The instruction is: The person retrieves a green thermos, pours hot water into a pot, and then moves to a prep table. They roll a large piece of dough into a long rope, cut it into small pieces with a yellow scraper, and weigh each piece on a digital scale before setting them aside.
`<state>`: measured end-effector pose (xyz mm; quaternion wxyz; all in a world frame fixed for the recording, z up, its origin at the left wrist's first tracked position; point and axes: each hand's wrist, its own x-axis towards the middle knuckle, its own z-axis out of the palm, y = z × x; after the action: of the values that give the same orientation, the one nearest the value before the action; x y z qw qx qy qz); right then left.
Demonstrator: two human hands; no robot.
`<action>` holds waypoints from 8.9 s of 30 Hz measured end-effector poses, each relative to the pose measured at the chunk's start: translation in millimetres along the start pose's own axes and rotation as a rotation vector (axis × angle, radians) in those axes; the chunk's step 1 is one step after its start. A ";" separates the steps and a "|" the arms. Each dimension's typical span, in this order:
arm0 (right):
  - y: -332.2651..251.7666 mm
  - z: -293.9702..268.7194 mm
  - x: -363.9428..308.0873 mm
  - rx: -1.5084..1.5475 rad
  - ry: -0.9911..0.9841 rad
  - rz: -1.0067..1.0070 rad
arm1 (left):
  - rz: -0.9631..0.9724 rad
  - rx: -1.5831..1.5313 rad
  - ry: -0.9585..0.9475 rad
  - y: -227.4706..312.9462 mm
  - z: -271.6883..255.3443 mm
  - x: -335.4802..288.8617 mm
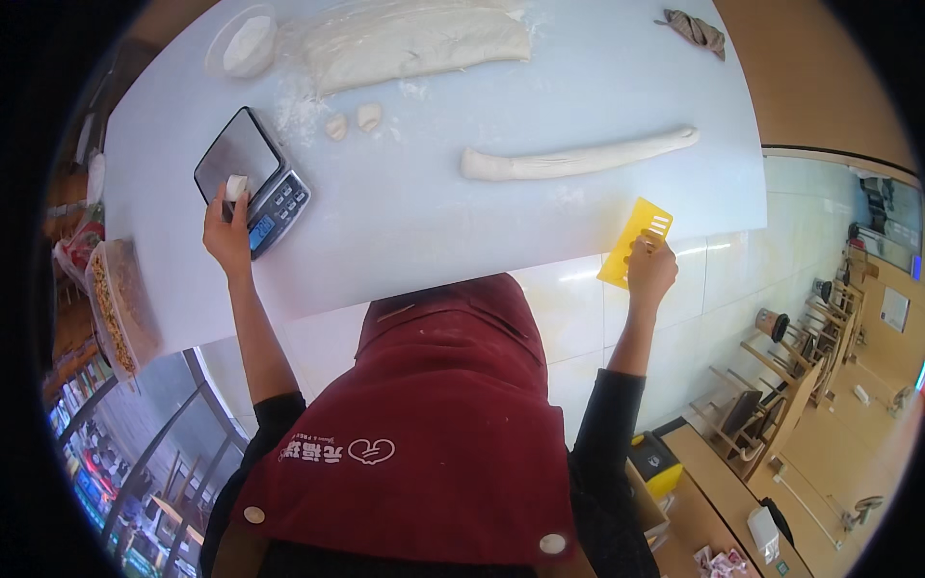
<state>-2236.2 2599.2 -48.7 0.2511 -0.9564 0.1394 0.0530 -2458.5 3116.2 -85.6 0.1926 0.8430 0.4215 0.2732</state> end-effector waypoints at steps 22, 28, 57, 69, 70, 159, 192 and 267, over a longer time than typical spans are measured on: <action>-24.5 5.9 -8.7 -0.315 0.045 -0.138 | 0.573 -0.209 -0.483 150.7 134.3 3.5; -23.6 5.1 -3.5 -0.313 0.046 -0.189 | 0.349 -0.410 -0.241 136.2 92.2 11.8; -10.9 12.9 26.4 -0.266 -0.014 -0.141 | -0.188 -0.102 0.005 -31.7 -17.7 28.2; -15.1 13.4 20.4 -0.270 0.027 -0.203 | -0.125 -0.184 0.089 7.5 20.6 18.6; -16.9 12.7 19.2 -0.253 0.010 -0.181 | -0.091 -0.345 0.074 16.9 25.0 18.4; -23.0 -10.3 4.1 0.746 -0.067 0.058 | 0.092 -0.082 0.012 5.3 4.8 -2.1; -109.6 52.6 -45.4 0.098 -0.252 -0.655 | 0.656 -0.429 -0.694 213.1 143.2 -96.5; 9.8 -22.0 33.9 0.097 -0.147 0.058 | 0.582 -0.174 -0.536 218.2 162.3 -2.0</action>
<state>-2206.0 2571.9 -40.0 0.3051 -0.9322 0.1504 0.1235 -2226.3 2974.7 -91.2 0.2808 0.9490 0.0753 0.1216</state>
